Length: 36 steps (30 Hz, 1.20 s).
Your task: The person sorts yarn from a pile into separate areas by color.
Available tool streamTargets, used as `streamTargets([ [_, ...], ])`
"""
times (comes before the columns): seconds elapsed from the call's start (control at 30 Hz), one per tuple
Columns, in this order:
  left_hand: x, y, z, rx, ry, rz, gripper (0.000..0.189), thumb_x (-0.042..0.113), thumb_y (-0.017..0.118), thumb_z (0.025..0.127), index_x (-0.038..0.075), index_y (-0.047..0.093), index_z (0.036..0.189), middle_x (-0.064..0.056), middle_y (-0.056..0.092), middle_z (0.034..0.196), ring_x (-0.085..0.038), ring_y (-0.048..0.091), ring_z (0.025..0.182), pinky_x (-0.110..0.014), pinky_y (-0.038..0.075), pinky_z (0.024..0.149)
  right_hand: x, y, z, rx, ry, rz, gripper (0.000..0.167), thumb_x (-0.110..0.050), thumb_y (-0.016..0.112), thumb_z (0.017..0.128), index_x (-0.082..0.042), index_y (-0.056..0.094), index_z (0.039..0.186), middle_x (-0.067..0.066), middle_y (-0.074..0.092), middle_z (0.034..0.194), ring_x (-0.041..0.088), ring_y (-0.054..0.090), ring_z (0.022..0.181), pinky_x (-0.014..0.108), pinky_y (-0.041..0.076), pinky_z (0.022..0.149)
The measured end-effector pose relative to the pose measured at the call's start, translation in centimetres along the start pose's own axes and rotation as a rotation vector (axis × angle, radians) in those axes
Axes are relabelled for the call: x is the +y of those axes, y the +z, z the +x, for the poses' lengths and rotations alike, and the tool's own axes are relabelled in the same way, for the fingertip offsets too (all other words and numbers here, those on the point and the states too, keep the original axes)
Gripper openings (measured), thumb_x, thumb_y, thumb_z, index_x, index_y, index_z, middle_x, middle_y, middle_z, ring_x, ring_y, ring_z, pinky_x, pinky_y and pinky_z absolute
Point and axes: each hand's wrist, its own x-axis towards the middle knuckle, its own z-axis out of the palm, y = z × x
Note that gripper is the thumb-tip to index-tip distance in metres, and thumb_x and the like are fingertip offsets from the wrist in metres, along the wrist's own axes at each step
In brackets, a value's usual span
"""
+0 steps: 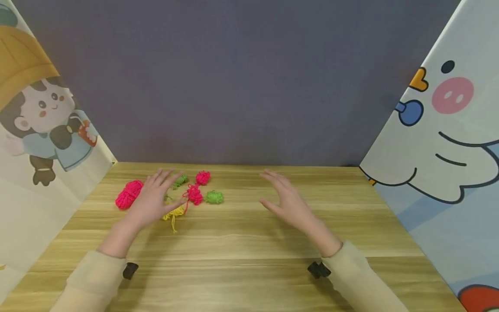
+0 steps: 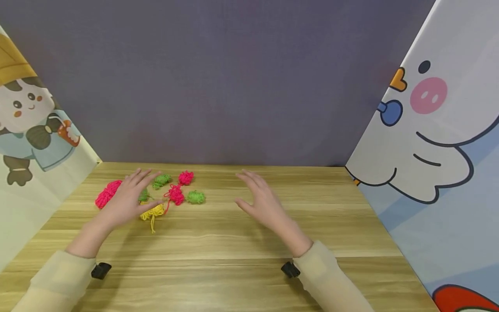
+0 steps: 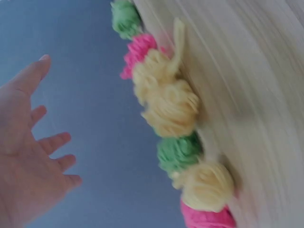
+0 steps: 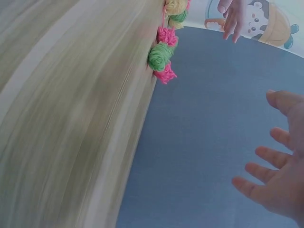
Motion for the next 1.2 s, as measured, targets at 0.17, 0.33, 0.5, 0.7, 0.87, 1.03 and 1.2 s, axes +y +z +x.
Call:
streamTargets([
  [0.17, -2.4, 0.6, -0.1, 0.046, 0.027, -0.03, 0.074, 0.045, 0.063, 0.088, 0.017, 0.03, 0.148, -0.022, 0.029, 0.149, -0.047, 0.014, 0.139, -0.067, 0.008, 0.109, -0.4, 1.2, 1.1, 0.014, -0.006, 0.066, 0.064, -0.028, 0.072, 0.084, -0.013, 0.044, 0.14, 0.008, 0.043, 0.145, 0.029, 0.04, 0.133, 0.05, 0.033, 0.108],
  [0.33, -4.3, 1.2, -0.2, 0.064, 0.031, -0.031, 0.069, 0.039, 0.064, 0.088, 0.017, 0.034, 0.146, -0.022, 0.032, 0.148, -0.047, 0.021, 0.136, -0.066, 0.015, 0.108, -0.4, 2.6, 1.8, 0.025, 0.0, 0.151, 0.062, -0.027, 0.072, 0.083, -0.015, 0.046, 0.139, 0.008, 0.047, 0.142, 0.026, 0.042, 0.131, 0.048, 0.035, 0.108],
  [0.5, -5.7, 1.5, -0.3, 0.054, 0.011, -0.065, 0.068, 0.034, 0.065, 0.088, 0.016, 0.035, 0.146, -0.025, 0.033, 0.146, -0.05, 0.026, 0.133, -0.068, 0.021, 0.104, -0.5, 4.5, 2.4, 0.029, 0.015, 0.246, 0.061, -0.022, 0.074, 0.082, -0.015, 0.049, 0.137, 0.007, 0.051, 0.138, 0.023, 0.048, 0.126, 0.043, 0.041, 0.104],
  [0.7, -7.1, 1.5, -0.2, 0.013, 0.004, -0.093, 0.065, 0.024, 0.066, 0.089, 0.01, 0.036, 0.144, -0.027, 0.034, 0.145, -0.05, 0.03, 0.129, -0.067, 0.025, 0.102, -0.6, 7.1, 3.5, -0.011, 0.057, 0.458, 0.062, -0.009, 0.076, 0.079, -0.008, 0.05, 0.135, 0.009, 0.051, 0.137, 0.028, 0.049, 0.124, 0.041, 0.047, 0.097],
  [0.87, -7.9, 1.7, -0.1, -0.039, -0.023, -0.12, 0.062, 0.019, 0.063, 0.091, 0.007, 0.034, 0.145, -0.028, 0.034, 0.144, -0.052, 0.03, 0.128, -0.067, 0.025, 0.102, -0.4, 9.0, 4.3, -0.068, 0.145, 0.573, 0.063, -0.006, 0.074, 0.079, -0.009, 0.048, 0.137, 0.007, 0.049, 0.139, 0.024, 0.048, 0.126, 0.037, 0.046, 0.1],
  [1.03, -8.5, 2.1, 0.2, -0.059, -0.04, -0.145, 0.06, 0.016, 0.063, 0.091, 0.003, 0.036, 0.143, -0.03, 0.038, 0.14, -0.052, 0.035, 0.125, -0.066, 0.028, 0.101, -0.2, 10.7, 5.4, -0.088, 0.205, 0.674, 0.064, -0.006, 0.074, 0.079, -0.004, 0.047, 0.136, 0.013, 0.051, 0.137, 0.029, 0.048, 0.124, 0.04, 0.046, 0.099],
  [1.2, -9.1, 2.3, 0.4, -0.069, -0.037, -0.169, 0.053, 0.01, 0.065, 0.088, -0.004, 0.045, 0.135, -0.031, 0.048, 0.131, -0.052, 0.043, 0.118, -0.064, 0.035, 0.097, 0.0, 12.1, 6.4, -0.118, 0.238, 0.753, 0.062, -0.002, 0.073, 0.079, -0.004, 0.048, 0.135, 0.016, 0.05, 0.136, 0.034, 0.049, 0.123, 0.04, 0.046, 0.099],
])
